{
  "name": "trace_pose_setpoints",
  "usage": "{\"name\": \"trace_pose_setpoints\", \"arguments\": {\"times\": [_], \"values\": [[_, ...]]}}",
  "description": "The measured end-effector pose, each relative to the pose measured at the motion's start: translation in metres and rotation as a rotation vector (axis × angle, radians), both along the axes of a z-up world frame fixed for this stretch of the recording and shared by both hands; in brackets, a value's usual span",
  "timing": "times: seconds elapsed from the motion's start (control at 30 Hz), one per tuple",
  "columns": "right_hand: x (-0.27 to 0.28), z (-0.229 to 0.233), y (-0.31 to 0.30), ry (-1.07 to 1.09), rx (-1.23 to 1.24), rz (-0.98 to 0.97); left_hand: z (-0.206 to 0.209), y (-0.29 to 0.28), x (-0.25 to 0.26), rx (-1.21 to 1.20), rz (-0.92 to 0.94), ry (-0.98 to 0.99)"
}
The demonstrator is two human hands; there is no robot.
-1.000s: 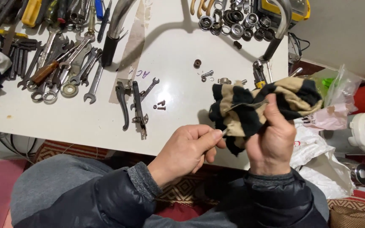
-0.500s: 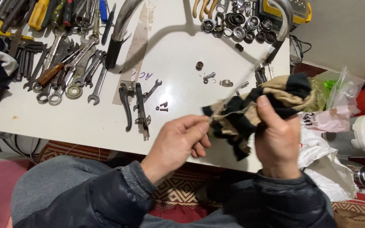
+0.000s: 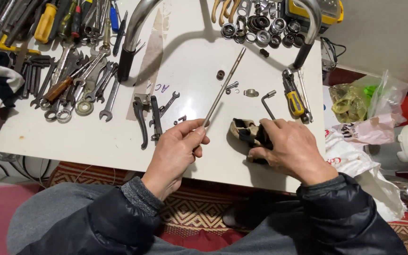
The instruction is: Cleaning a metal bicycle component by wiping it repeatedly with a cloth.
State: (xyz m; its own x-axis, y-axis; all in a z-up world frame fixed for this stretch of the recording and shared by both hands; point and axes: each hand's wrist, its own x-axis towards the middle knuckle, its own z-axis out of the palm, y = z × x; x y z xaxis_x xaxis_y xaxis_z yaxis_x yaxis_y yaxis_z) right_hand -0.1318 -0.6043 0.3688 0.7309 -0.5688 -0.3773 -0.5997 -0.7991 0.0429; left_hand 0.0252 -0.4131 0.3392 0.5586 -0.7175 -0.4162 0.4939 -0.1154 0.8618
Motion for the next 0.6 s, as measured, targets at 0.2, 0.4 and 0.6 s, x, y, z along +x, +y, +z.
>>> {"name": "trace_pose_setpoints", "arguments": {"times": [0.2,0.4,0.6], "values": [[0.007,0.006,0.010,-0.423,0.184,-0.113,-0.001,-0.003,-0.012,0.016,-0.005,0.046],[0.030,0.014,0.039,-0.807,0.953,-0.614,-0.006,-0.015,-0.037,-0.029,-0.136,0.117],[0.032,0.020,0.035,-0.893,1.010,-0.567,-0.018,-0.032,-0.043,-0.049,-0.104,0.152]]}}
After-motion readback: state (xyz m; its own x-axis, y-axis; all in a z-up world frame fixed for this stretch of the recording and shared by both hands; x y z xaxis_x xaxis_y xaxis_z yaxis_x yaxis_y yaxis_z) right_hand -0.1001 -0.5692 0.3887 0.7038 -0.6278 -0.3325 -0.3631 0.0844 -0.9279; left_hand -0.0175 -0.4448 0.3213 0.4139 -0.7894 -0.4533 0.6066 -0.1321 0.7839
